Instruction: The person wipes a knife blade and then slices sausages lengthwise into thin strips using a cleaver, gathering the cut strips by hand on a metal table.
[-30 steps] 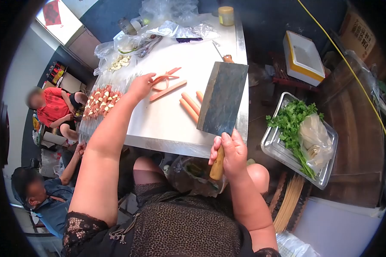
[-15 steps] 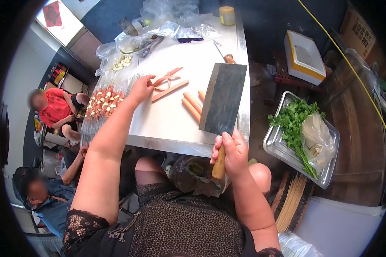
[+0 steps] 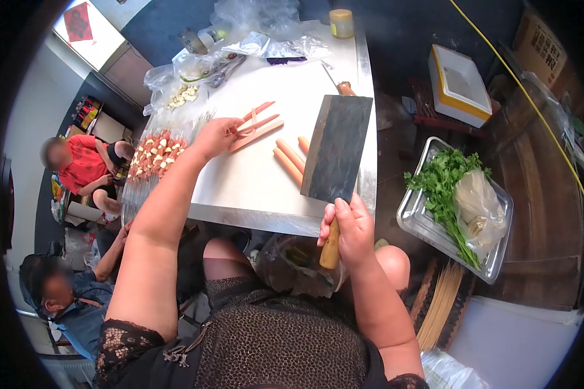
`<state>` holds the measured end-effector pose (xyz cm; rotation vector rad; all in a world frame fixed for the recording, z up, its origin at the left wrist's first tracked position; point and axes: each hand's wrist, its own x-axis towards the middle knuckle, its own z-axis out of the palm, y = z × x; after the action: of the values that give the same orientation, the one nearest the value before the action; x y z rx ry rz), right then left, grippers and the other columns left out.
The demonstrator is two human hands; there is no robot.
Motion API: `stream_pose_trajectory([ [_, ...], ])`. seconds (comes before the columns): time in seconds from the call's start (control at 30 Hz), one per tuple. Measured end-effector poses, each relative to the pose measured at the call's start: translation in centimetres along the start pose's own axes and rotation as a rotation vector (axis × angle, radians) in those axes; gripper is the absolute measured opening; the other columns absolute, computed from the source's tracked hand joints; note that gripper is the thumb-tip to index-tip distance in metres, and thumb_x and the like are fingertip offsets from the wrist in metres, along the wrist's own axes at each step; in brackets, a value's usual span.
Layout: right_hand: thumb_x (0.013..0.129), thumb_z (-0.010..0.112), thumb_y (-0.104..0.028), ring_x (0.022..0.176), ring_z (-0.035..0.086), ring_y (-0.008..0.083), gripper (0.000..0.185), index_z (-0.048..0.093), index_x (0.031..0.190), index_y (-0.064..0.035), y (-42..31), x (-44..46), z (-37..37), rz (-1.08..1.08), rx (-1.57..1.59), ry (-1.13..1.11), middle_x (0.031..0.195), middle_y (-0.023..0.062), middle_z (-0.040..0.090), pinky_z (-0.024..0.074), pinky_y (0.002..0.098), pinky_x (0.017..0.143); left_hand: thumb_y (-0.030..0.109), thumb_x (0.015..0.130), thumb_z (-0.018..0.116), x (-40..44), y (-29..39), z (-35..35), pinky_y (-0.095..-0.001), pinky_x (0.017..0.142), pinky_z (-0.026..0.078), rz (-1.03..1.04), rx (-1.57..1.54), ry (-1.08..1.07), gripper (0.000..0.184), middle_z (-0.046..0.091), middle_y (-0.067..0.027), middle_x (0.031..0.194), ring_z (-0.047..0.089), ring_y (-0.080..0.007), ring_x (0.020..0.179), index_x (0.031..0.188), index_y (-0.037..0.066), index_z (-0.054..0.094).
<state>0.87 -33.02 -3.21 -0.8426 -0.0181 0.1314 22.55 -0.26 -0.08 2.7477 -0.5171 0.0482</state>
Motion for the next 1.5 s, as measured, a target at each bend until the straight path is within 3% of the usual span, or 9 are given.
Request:
stream_pose_trajectory([
  [0.63, 0.104, 0.045, -0.021, 0.061, 0.057, 0.0114, 0.029, 0.045, 0.127, -0.0039, -0.3, 0.3, 0.1, 0.012, 0.011, 0.006, 0.080, 0.0043, 0.052, 0.0538, 0.0272, 0.051, 0.004, 0.088, 0.063, 4.6, 0.3, -5.1, -0.0232, 0.074, 0.051, -0.127, -0.272, -0.042, 0.029, 0.067, -0.0021, 0.093, 0.062, -0.0085, 0.081, 0.118, 0.002, 0.065],
  [0.83, 0.104, 0.046, -0.021, 0.061, 0.057, 0.0113, 0.026, 0.046, 0.123, -0.0040, -0.2, 0.4, 0.1, 0.006, -0.007, 0.006, 0.081, 0.0045, 0.052, 0.0538, 0.0270, 0.051, 0.011, 0.089, 0.065, 0.6, 2.1, -1.8, -0.0396, 0.102, 0.045, 0.142, 0.117, 0.267, 0.031, 0.060, -0.0195, 0.126, 0.057, -0.0361, 0.116, 0.119, 0.005, 0.065],
  [0.93, 0.103, 0.047, -0.022, 0.060, 0.057, 0.0115, 0.021, 0.046, 0.115, -0.0046, -0.3, 0.4, 0.3, 0.010, -0.025, 0.022, 0.080, 0.0048, 0.053, 0.0538, 0.0273, 0.050, 0.009, 0.094, 0.054, -1.6, 10.5, -2.6, -0.0358, 0.102, 0.045, 0.003, -0.163, -0.066, 0.031, 0.061, -0.0160, 0.127, 0.057, -0.0288, 0.121, 0.123, 0.007, 0.064],
  [1.0, 0.103, 0.048, -0.022, 0.059, 0.057, 0.0123, 0.016, 0.045, 0.104, -0.0059, -0.3, 0.4, 0.5, 0.009, -0.036, 0.066, 0.079, 0.0053, 0.053, 0.0536, 0.0287, 0.048, 0.009, 0.095, 0.049, -0.6, 6.4, 3.4, -0.0340, 0.106, 0.043, -0.001, -1.302, -0.005, 0.035, 0.062, -0.0112, 0.130, 0.055, -0.0228, 0.126, 0.126, 0.010, 0.064],
  [1.1, 0.102, 0.049, -0.021, 0.052, 0.056, 0.0142, 0.021, 0.043, 0.089, -0.0069, 0.5, 0.8, -0.3, 0.037, -0.064, 0.098, 0.075, 0.0060, 0.054, 0.0521, 0.0303, 0.043, 0.004, 0.093, 0.040, -1.4, 5.9, 2.9, -0.0334, 0.109, 0.039, 0.335, -0.349, 0.152, 0.048, 0.056, -0.0169, 0.135, 0.052, -0.0232, 0.130, 0.140, -0.002, 0.047],
  [1.13, 0.102, 0.049, -0.022, 0.051, 0.056, 0.0143, 0.022, 0.043, 0.087, -0.0069, 0.4, 0.7, -0.5, 0.035, -0.059, 0.063, 0.074, 0.0058, 0.053, 0.0515, 0.0298, 0.043, 0.003, 0.093, 0.038, -1.4, 6.6, 3.6, -0.0340, 0.109, 0.040, 0.045, -1.226, 0.086, 0.049, 0.056, -0.0186, 0.134, 0.055, -0.0273, 0.126, 0.140, -0.008, 0.043],
  [1.2, 0.102, 0.050, -0.023, 0.052, 0.055, 0.0145, 0.020, 0.042, 0.093, -0.0071, 0.6, 0.7, -0.4, -0.027, -0.073, 0.111, 0.076, 0.0057, 0.053, 0.0498, 0.0294, 0.042, 0.005, 0.094, 0.038, -1.0, 6.8, 3.7, -0.0370, 0.106, 0.045, -0.025, -1.521, 0.120, 0.048, 0.057, -0.0172, 0.132, 0.060, -0.0333, 0.118, 0.140, -0.007, 0.042],
  [1.43, 0.102, 0.047, -0.021, 0.053, 0.054, 0.0130, 0.013, 0.044, 0.103, -0.0079, 0.2, 1.3, -0.4, -0.041, -0.124, 0.041, 0.079, 0.0043, 0.052, 0.0495, 0.0281, 0.040, 0.001, 0.088, 0.049, -0.5, 2.7, 3.8, -0.0341, 0.102, 0.046, 0.262, -0.786, 0.264, 0.026, 0.052, -0.0205, 0.136, 0.059, -0.0330, 0.119, 0.108, 0.003, 0.066],
  [1.5, 0.102, 0.047, -0.022, 0.052, 0.054, 0.0126, 0.014, 0.047, 0.106, -0.0080, -0.2, 0.7, -0.2, -0.007, -0.121, 0.100, 0.077, 0.0032, 0.053, 0.0486, 0.0283, 0.040, 0.005, 0.088, 0.050, -4.0, 5.6, 0.7, -0.0285, 0.103, 0.040, 0.302, -0.715, 0.201, 0.037, 0.046, -0.0203, 0.145, 0.059, -0.0264, 0.117, 0.119, -0.015, 0.053],
])
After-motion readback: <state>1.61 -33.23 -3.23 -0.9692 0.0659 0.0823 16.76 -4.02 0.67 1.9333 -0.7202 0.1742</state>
